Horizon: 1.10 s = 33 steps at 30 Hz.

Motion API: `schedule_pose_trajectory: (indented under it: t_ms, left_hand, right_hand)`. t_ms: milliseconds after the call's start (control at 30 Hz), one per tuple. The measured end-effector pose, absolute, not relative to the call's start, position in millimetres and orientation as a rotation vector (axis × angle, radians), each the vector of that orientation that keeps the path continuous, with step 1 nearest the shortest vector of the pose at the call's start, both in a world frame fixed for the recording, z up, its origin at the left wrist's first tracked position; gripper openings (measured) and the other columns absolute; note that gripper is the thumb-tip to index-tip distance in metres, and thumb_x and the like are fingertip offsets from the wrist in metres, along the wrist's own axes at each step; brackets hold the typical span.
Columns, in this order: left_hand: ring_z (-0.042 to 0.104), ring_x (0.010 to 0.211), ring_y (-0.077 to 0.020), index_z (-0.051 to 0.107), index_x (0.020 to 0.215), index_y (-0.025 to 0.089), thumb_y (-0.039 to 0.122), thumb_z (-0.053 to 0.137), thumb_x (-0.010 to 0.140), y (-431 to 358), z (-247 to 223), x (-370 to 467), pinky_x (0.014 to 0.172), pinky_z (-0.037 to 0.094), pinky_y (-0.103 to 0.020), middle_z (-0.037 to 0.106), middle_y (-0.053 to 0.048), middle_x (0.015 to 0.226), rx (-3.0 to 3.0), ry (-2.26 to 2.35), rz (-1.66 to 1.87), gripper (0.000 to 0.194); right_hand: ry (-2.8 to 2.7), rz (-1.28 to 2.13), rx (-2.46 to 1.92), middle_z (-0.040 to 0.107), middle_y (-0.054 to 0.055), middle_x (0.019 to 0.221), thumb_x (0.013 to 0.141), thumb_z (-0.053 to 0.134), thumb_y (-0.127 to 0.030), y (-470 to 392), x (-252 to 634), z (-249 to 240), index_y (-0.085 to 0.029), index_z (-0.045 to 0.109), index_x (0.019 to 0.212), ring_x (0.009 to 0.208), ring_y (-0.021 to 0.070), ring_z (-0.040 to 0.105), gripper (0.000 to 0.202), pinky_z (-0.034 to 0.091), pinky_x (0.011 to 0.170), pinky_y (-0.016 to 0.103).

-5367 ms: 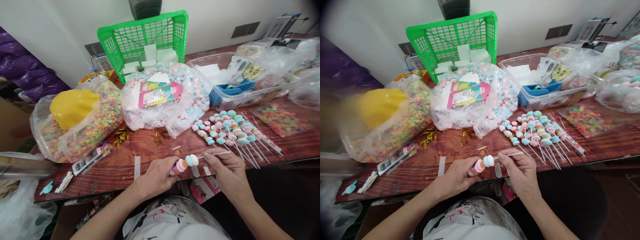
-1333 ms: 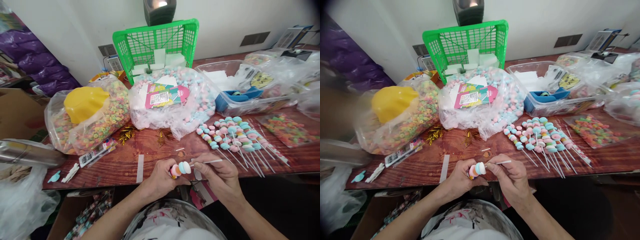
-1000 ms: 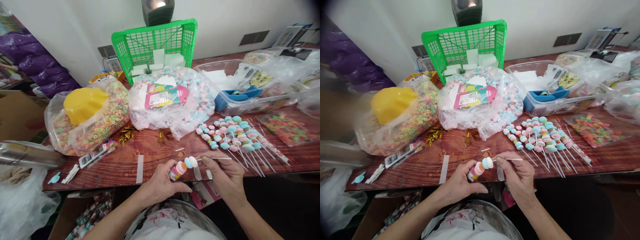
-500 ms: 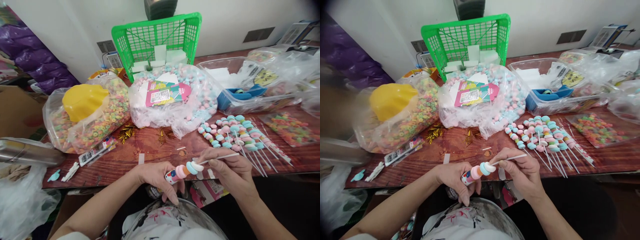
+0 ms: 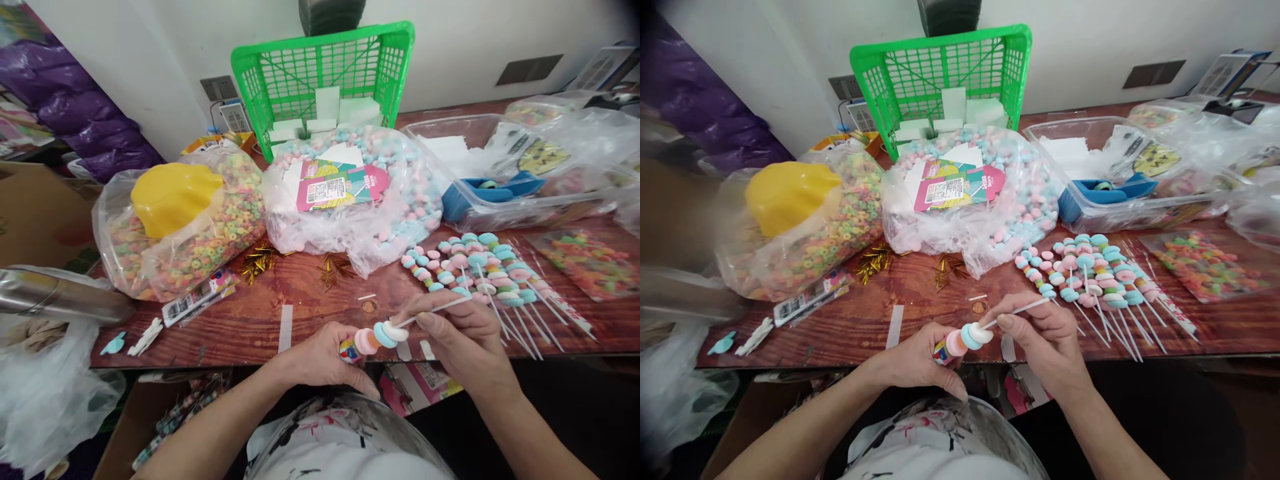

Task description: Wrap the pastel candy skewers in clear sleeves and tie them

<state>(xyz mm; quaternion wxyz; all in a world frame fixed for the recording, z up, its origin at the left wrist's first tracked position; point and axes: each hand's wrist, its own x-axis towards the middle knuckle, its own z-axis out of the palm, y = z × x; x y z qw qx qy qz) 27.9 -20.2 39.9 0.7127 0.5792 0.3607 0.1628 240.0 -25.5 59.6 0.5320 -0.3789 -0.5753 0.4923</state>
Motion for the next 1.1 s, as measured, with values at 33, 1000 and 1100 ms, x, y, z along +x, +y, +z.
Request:
schedule_pose_trajectory:
  t_ms: [33,1000,1100]
  left_hand:
    - [0.031,0.055,-0.0062,0.045,0.062,0.016,0.037,0.086,0.051,-20,40,27,0.051,0.023,-0.022,0.039,0.009,0.058,1.274,0.796,0.328,0.047]
    - [0.046,0.07,-0.0116,0.065,0.084,0.012,0.037,0.083,0.059,-25,39,38,0.064,0.036,-0.021,0.052,0.003,0.074,1.387,0.895,0.474,0.039]
    - [0.045,0.074,-0.0119,0.063,0.091,0.014,0.036,0.086,0.053,-23,38,32,0.065,0.036,-0.021,0.053,0.003,0.08,1.373,0.93,0.486,0.05]
  right_hand:
    - [-1.419,1.185,-0.896,0.071,0.005,0.085,0.087,0.061,-0.025,-25,242,62,-0.022,0.072,0.09,0.077,0.0193,0.067,0.012,0.056,0.067,0.032]
    - [-1.745,1.141,-0.904,0.064,0.001,0.07,0.089,0.056,-0.023,-23,209,43,-0.019,0.066,0.078,0.064,0.0121,0.059,0.015,0.048,0.061,0.024]
    - [-1.721,1.138,-0.82,0.063,0.002,0.071,0.087,0.059,-0.021,-21,212,49,-0.019,0.066,0.078,0.067,0.0127,0.058,0.011,0.047,0.062,0.026]
